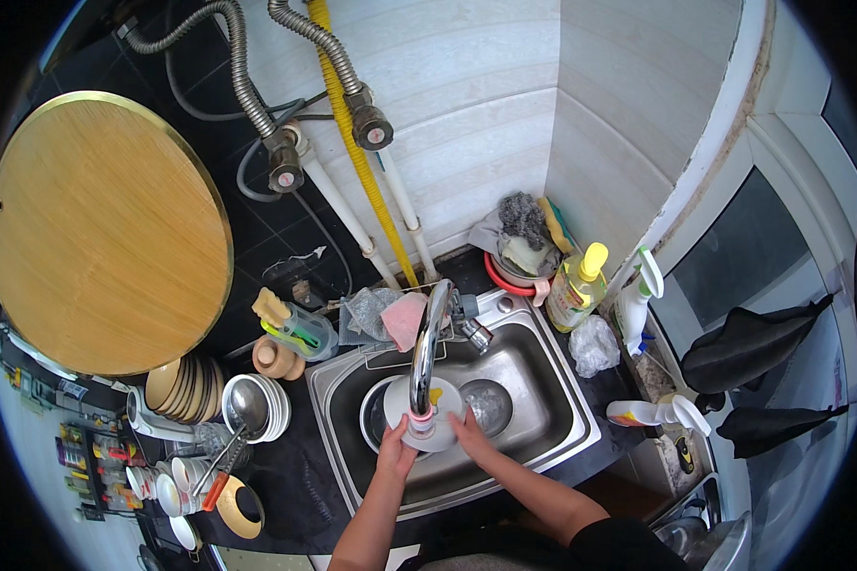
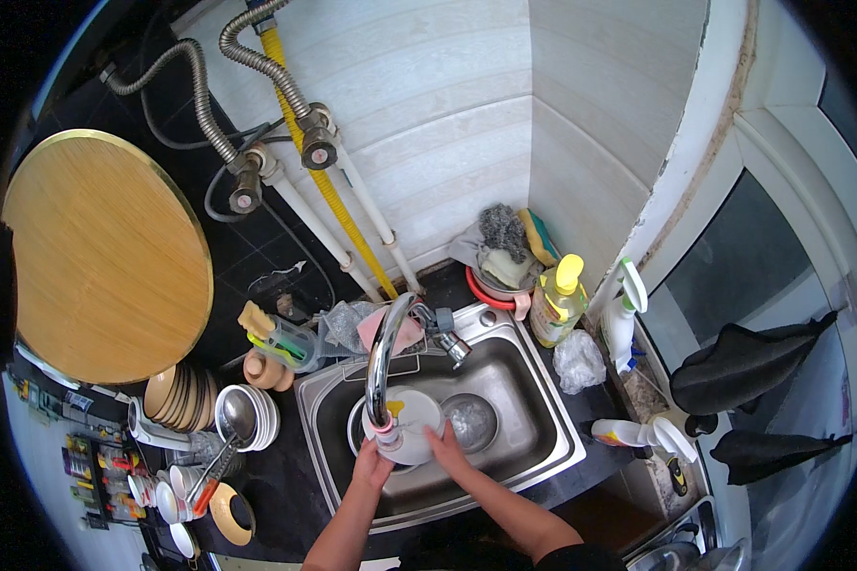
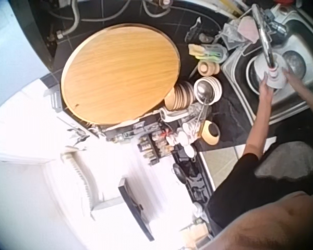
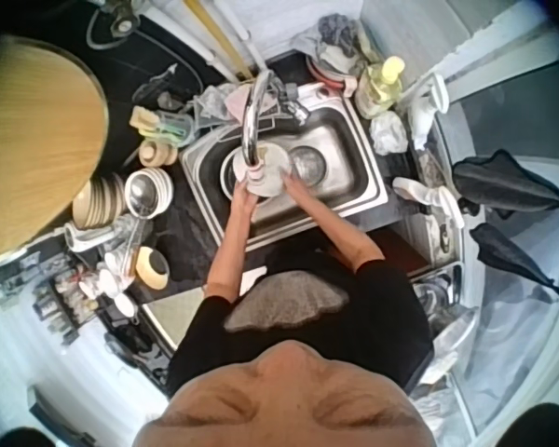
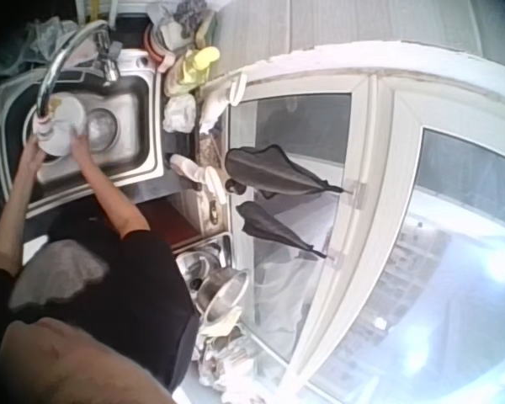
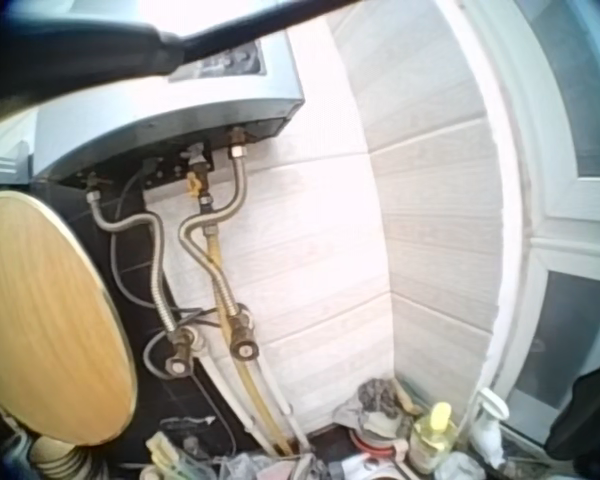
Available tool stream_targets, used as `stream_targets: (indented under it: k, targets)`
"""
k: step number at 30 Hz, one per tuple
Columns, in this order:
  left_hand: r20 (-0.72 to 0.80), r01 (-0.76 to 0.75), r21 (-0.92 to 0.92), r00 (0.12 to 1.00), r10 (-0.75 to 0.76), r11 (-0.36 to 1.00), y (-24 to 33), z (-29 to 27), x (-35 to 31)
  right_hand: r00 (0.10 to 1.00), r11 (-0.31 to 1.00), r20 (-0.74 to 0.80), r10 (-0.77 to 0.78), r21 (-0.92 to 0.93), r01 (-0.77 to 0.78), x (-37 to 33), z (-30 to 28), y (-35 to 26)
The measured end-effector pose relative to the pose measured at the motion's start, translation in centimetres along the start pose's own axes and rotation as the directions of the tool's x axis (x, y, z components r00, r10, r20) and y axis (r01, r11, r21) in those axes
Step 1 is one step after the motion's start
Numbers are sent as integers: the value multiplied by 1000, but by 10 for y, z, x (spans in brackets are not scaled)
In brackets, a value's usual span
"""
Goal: The person washes a patterned plate, a metal bowl, and a metal pot in a kitchen sink. They use a sponge and a spray bottle to clean the items under running water, rinsing them thoroughly before placing them on the counter.
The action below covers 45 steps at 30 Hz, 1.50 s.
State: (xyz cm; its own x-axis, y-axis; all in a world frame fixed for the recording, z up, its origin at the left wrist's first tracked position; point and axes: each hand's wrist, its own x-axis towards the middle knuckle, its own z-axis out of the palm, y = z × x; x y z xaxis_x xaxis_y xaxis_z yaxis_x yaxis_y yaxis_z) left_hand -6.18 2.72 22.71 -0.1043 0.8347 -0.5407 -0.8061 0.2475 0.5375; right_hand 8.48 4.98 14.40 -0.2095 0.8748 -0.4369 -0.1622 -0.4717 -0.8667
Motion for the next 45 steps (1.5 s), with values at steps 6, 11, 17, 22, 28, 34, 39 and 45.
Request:
stream_targets:
  k: [6,11,17,22,28,34,39,45]
  targets:
    - [-25,52,88,998,-50,995,-11,-13,3,998,961,-52,-41,-275,25,12,2,-51]
    - [1,75,58,997,-75,996,-13,-14,-5,985,973,-61,163,-153,-171,39,-24,-45]
    - [-7,92,58,996,-92,994,-8,-17,-2,986,882,9,-168,-445,154,2,-1,-48]
    - [-4,76,80,997,-76,994,-9,-12,-4,987,967,-52,151,-198,-159,41,-15,-32]
    - [55,89,1,995,-89,996,3,-23,-10,841,785,341,421,328,-526,24,-44,-32]
    - [149,124,131,978,-143,984,7,-47,1,882,740,411,231,514,-433,-7,-53,-44]
    - [-98,138,413,989,-107,900,9,18,17,904,914,391,174,278,-296,-16,-42,-67]
    - [439,-481,877,780,446,-23,-28,10,58,963,986,249,100,106,-129,-23,-21,-63]
